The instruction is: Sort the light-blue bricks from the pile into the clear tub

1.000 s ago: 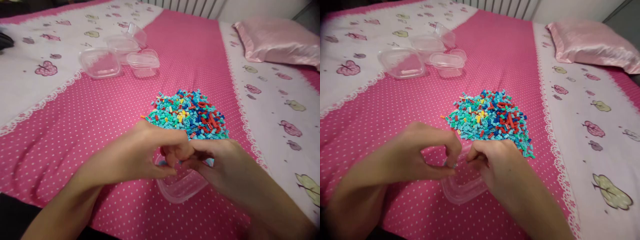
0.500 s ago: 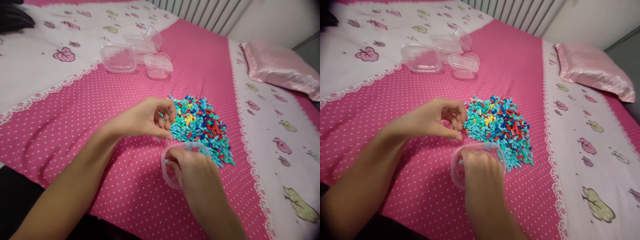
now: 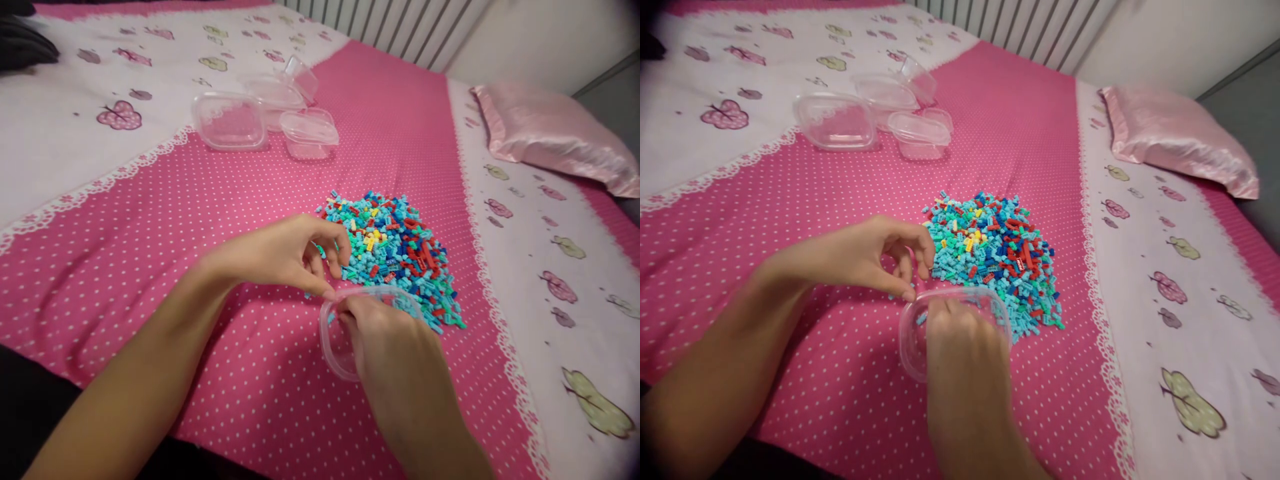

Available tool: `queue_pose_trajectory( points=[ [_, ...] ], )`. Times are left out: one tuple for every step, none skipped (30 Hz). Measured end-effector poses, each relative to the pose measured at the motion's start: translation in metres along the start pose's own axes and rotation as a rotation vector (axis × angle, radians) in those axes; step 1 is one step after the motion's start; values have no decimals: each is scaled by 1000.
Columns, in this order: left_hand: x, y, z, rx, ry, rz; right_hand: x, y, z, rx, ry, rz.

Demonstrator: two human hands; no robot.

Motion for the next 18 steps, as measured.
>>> queue_pose_trajectory(
  points=[
    [0, 0, 0, 12, -18, -2, 3, 4, -3, 38, 74, 46],
    [0, 1, 0, 22, -35, -4, 5, 8, -5, 80, 142, 95],
    [0, 1, -1, 29, -50, -6, 8, 11, -7, 126, 183, 142],
    [-1, 1, -1, 35, -64, -8, 9, 15, -8, 170, 191, 179],
    [-1, 2, -1, 38, -77, -9, 9, 17, -8, 212, 169, 204],
    [-1, 2, -1, 41, -89, -11, 9, 19, -8, 246, 131, 214],
    [-1, 2, -1, 41, -98, -14, 8, 20, -7, 274, 95, 212],
    [-1, 2, 0, 41, -103, -18, 6, 20, -6, 292, 59, 199],
    [-1, 2, 0, 41, -107, -24, 4, 20, -5, 299, 29, 182],
    [0, 3, 0, 41, -109, -31, 3, 20, -4, 300, 10, 167],
    [0, 3, 0, 40, -107, -38, 1, 21, -3, 299, -3, 161],
    [1, 4, 0, 36, -100, -45, 1, 22, -3, 302, -8, 166],
    [1, 5, 0, 29, -85, -54, 2, 23, -4, 311, -4, 183],
    [1, 6, 0, 14, -61, -65, 4, 25, -4, 320, 14, 213],
    [-1, 8, 0, -10, -28, -81, 8, 27, -5, 320, 49, 256],
    [-3, 10, 1, -44, 11, -102, 14, 30, -4, 307, 98, 307],
    [-6, 11, 2, -84, 48, -125, 20, 34, -4, 270, 166, 361],
    [-10, 13, 3, -126, 82, -153, 26, 37, -3, 220, 238, 423]
  ],
)
Point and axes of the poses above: each hand's wrist, its own z-axis towards the middle knuckle, its own x-axis out of the back of the hand, y = z × x, the point moved 3 cm from there along z, towards the middle knuckle, and after that the axes turned 13 degrees about -z, right-handed, at the moved point
